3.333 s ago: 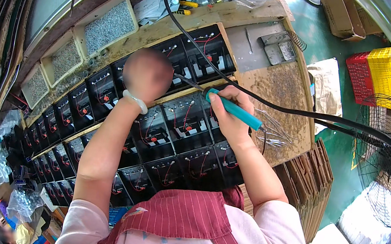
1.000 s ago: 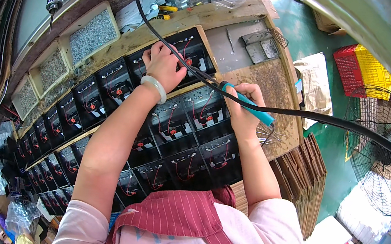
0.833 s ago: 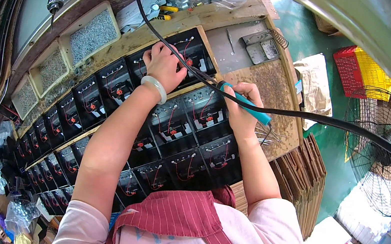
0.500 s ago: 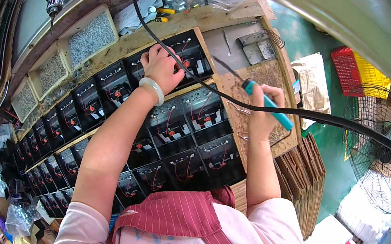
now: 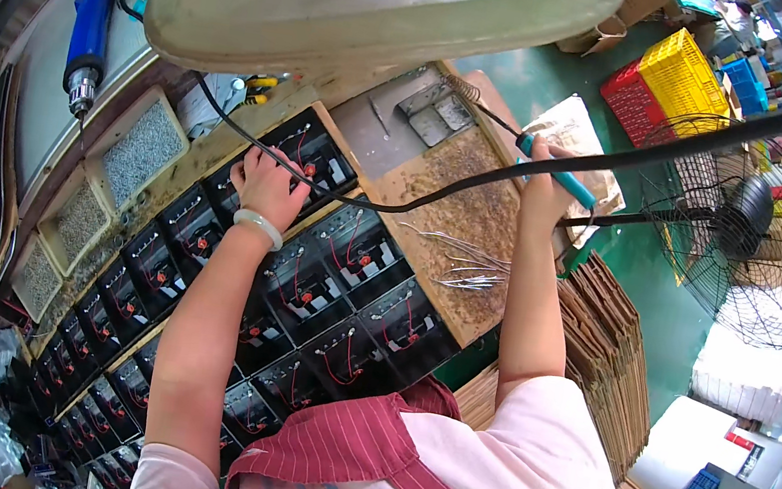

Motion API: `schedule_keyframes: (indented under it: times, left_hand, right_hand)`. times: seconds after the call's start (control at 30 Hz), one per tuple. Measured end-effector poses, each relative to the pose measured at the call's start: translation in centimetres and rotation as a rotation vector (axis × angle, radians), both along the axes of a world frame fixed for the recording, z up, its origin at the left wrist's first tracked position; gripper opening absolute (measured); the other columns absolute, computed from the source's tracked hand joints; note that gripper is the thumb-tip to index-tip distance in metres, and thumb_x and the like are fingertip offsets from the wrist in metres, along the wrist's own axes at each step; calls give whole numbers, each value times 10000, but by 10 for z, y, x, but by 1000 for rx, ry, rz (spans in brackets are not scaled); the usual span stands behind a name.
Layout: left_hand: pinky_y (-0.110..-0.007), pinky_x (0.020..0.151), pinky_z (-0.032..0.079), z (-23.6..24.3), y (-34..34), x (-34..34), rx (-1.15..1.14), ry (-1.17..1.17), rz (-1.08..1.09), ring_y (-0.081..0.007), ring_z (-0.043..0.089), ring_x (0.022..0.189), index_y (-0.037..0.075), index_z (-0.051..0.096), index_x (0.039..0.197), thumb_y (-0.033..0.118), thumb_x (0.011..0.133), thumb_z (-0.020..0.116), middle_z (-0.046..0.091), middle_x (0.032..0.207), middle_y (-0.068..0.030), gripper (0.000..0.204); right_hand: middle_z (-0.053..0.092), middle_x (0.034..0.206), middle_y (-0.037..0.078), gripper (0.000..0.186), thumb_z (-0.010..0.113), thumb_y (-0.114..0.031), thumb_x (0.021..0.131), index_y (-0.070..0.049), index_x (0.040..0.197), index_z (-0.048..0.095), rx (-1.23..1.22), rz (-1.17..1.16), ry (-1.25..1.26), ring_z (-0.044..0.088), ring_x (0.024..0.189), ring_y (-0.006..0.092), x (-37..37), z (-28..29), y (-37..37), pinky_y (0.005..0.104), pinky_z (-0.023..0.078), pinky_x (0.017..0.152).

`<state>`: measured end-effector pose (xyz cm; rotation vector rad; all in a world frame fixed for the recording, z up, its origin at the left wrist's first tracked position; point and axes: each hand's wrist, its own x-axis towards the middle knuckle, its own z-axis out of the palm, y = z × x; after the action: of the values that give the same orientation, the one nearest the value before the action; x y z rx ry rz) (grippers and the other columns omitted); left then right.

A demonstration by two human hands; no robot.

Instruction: The person solders wires onto electronic components in plastic housings using a soldering iron, holding each wire in place by hand.

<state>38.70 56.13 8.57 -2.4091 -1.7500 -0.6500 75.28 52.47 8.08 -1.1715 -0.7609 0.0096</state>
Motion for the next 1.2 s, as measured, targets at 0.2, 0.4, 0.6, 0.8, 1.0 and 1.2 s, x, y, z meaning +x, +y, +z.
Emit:
schedule_keyframes:
  times: [0.2,0.4,0.6,0.8,1.0,1.2]
  left_hand:
    - [-564,1056,252,13,-45,-15,66,-53,-91,-344,371,1300,153,718,957,329,806,730,529,1273,-88,232]
    - [-483,1017,322,2,-156,-107,136,-134,67,-338,464,1224,165,684,1066,262,790,737,574,1242,-65,297]
    - [-408,862,472,-39,-341,-209,91,-367,432,-328,598,1004,47,652,1012,75,827,691,632,1054,-139,191]
    - [-363,716,491,-111,-461,-219,-69,-590,815,-224,563,749,0,544,980,200,891,701,560,858,-112,269]
    - [-540,757,508,-117,-451,-197,-290,-331,773,-490,637,871,-53,553,1081,312,903,641,659,895,-309,416]
    - [-531,846,510,-111,-434,-228,-610,-155,746,-470,650,897,-59,687,896,395,874,594,656,910,-330,464]
  right_hand:
    - [658,880,75,350,782,-331,832,-24,960,673,-201,175,42,613,822,176,3,-13,57,314,488,752]
    - [625,779,10,262,685,-216,899,-25,1069,629,-433,713,400,537,640,71,-46,-40,21,230,392,521]
    - [604,718,-26,187,659,-196,933,-9,929,654,-720,956,132,543,657,63,-79,-40,-114,238,433,600]
    - [690,763,185,397,678,-420,854,-27,825,722,-1110,1064,-944,670,764,376,-122,-6,-201,449,527,710]
    - [697,828,234,447,663,-443,848,4,862,687,-1174,798,-1215,691,828,387,-152,-50,-225,478,557,740]
    - [695,833,237,330,662,-322,833,5,818,698,-1138,737,-1187,688,834,401,-160,-67,-208,484,560,766]
